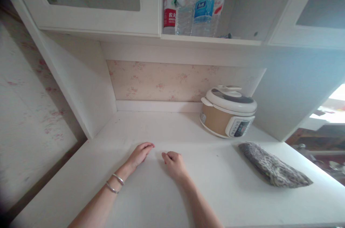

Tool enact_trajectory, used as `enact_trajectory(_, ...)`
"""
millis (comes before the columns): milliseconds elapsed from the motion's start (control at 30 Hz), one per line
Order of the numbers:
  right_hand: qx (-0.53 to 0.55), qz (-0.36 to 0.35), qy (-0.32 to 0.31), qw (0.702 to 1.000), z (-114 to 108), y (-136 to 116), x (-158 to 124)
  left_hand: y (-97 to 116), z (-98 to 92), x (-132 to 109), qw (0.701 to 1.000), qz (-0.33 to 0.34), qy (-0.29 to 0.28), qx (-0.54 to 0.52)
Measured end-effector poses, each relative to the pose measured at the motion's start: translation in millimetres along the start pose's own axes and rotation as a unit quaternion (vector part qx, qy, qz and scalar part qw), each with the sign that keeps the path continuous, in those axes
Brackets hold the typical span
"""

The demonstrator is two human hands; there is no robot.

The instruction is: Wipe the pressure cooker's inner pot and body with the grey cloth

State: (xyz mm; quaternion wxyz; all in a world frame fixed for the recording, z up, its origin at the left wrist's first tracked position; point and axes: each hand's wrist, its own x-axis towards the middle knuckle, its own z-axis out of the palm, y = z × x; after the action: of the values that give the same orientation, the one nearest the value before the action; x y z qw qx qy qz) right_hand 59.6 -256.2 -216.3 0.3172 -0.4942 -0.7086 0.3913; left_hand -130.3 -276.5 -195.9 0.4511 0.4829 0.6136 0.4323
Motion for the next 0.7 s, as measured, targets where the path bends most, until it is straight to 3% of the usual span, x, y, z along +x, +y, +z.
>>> enact_trajectory(700, -0.004, -0.007, -0.003, 1.0, 0.4, 1.5, -0.4, 0.5, 0.6, 0.2, 1.0, -0.006, 0.005, 0.004)
